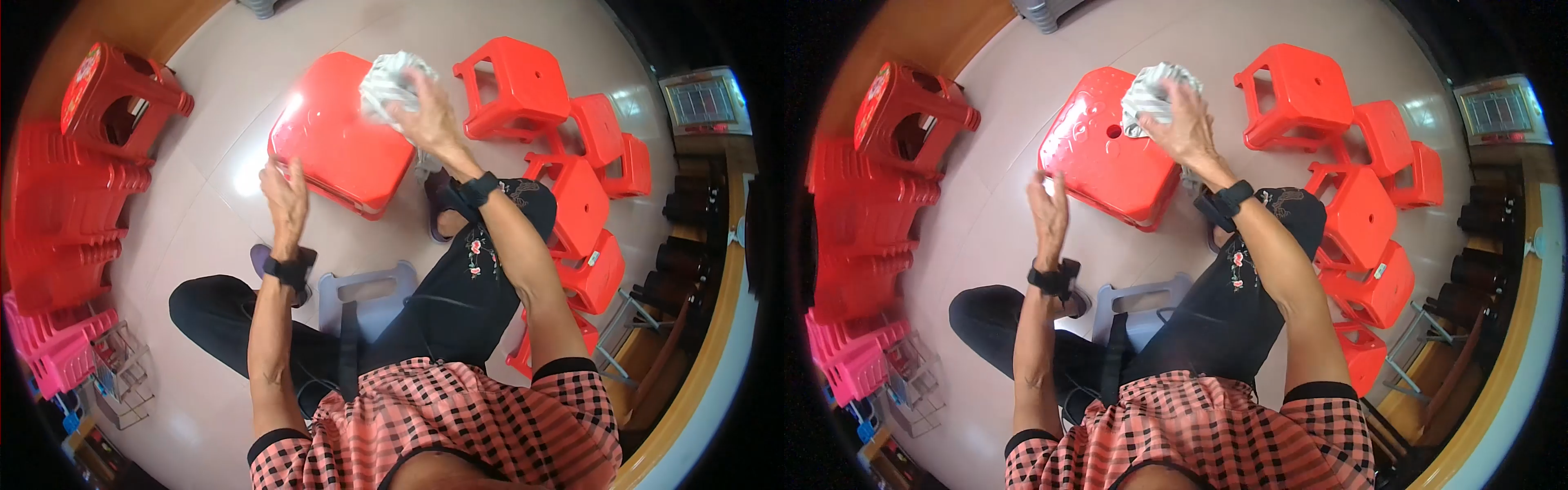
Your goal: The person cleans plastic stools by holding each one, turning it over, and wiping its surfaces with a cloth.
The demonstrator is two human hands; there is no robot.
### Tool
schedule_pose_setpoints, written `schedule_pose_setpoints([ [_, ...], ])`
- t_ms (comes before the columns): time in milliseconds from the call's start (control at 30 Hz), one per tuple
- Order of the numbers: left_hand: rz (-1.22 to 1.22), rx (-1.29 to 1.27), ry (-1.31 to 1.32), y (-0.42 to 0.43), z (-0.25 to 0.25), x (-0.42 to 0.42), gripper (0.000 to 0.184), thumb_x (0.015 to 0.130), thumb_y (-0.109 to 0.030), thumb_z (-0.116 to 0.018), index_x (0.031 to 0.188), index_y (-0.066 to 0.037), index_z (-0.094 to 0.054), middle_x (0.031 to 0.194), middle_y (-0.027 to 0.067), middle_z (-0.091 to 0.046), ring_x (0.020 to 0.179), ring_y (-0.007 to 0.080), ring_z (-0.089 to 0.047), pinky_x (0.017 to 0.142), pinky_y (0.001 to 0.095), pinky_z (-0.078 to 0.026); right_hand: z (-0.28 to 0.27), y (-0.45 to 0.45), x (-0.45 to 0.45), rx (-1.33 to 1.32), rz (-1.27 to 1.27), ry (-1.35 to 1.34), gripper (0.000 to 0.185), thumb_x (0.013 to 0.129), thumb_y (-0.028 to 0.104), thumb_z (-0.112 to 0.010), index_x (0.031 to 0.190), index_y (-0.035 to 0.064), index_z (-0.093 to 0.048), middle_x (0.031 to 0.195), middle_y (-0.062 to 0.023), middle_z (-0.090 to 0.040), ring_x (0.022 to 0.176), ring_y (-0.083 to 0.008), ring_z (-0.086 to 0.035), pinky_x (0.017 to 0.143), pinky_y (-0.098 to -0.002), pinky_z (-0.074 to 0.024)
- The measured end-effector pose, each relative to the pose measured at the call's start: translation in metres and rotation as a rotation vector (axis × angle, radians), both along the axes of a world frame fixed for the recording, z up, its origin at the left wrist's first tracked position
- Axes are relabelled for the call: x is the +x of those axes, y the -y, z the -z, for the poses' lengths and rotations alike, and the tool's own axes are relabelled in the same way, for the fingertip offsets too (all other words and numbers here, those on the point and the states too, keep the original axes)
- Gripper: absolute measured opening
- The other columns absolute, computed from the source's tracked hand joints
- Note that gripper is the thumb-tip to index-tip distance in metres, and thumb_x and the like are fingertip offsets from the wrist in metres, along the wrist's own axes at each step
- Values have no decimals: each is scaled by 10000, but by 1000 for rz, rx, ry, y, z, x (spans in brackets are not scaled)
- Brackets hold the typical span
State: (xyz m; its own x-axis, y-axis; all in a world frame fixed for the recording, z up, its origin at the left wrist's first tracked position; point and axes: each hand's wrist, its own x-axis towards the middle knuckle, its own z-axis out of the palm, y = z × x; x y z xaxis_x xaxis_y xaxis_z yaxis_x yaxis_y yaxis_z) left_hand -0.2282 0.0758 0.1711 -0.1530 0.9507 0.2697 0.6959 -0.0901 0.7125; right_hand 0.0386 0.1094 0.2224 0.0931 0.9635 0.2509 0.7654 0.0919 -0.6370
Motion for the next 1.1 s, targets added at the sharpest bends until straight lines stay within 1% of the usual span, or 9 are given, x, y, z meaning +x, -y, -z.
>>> schedule_pose_setpoints([
  [33, -71, 224, -62, -15, -5, 0, 378, 932, -294, -565, 1084, 52, -577, 891, 230, -578, 879, 391, -547, 833, 465, -436, 8, 5, -4, -143, 8, -46, 666, 765, 348, -732, 1325, 134, -443, 1329, -217, -432, 1205, -397, -423, 976, -560, -359],
  [100, -48, 472, -243, -50, -10, -6, 350, 930, -262, -540, 1094, 46, -566, 907, 242, -580, 888, 384, -549, 807, 472, -430, 19, 20, -13, -72, 28, 196, 677, 761, 339, -736, 1336, 140, -440, 1344, -201, -424, 1204, -391, -424, 967, -560, -364],
  [200, 59, -146, 91, -89, 22, -9, 314, 939, -241, -483, 1080, 26, -570, 930, 248, -582, 892, 392, -550, 809, 479, -427, 17, 26, -9, -88, -4, 243, 763, 764, 340, -732, 1401, 139, -363, 1373, -223, -388, 1197, -412, -422, 969, -542, -370],
  [233, 48, -22, -122, -85, 31, -3, 300, 943, -225, -430, 1069, 6, -576, 960, 240, -591, 895, 403, -554, 812, 479, -432, 14, 24, -5, -105, -24, 157, 782, 769, 341, -729, 1414, 126, -341, 1376, -236, -375, 1196, -421, -420, 970, -541, -373],
  [367, 51, 0, 97, -79, 34, -3, 310, 952, -225, -410, 1083, -5, -583, 1016, 217, -598, 954, 395, -546, 856, 468, -425, 19, 8, 5, -90, -7, -15, 832, 786, 339, -716, 1435, 62, -276, 1356, -240, -365, 1178, -452, -421, 968, -542, -386],
  [467, 51, 30, 190, -79, 47, -8, 338, 960, -238, -396, 1128, -19, -592, 1078, 195, -591, 1014, 365, -526, 915, 439, -403, 17, -14, -5, -163, 146, 78, 832, 797, 385, -696, 1426, 31, -282, 1332, -224, -380, 1181, -449, -414, 963, -547, -394],
  [667, 35, 20, 296, -81, 55, -13, 408, 978, -267, -331, 1150, -1, -588, 1101, 181, -583, 1036, 347, -508, 948, 419, -380, 12, -65, -67, -293, 207, 259, 845, 789, 503, -655, 1442, 99, -303, 1353, -195, -376, 1258, -421, -333, 955, -584, -375],
  [900, 54, 11, 284, -82, 63, -16, 439, 988, -269, -304, 1164, 42, -558, 1116, 212, -565, 1063, 373, -500, 960, 432, -379, 45, -74, -142, 65, -58, 274, 641, 796, 445, -657, 1326, 134, -473, 1323, -154, -422, 1245, -387, -349, 921, -580, -362],
  [1100, 150, 71, 309, -82, 80, -28, 447, 985, -266, -314, 1152, 85, -535, 1132, 259, -554, 1056, 396, -520, 957, 430, -396, 33, 6, -138, 99, -193, 95, 428, 757, 298, -679, 1125, 117, -558, 1097, -132, -515, 1053, -317, -493, 811, -494, -414],
])
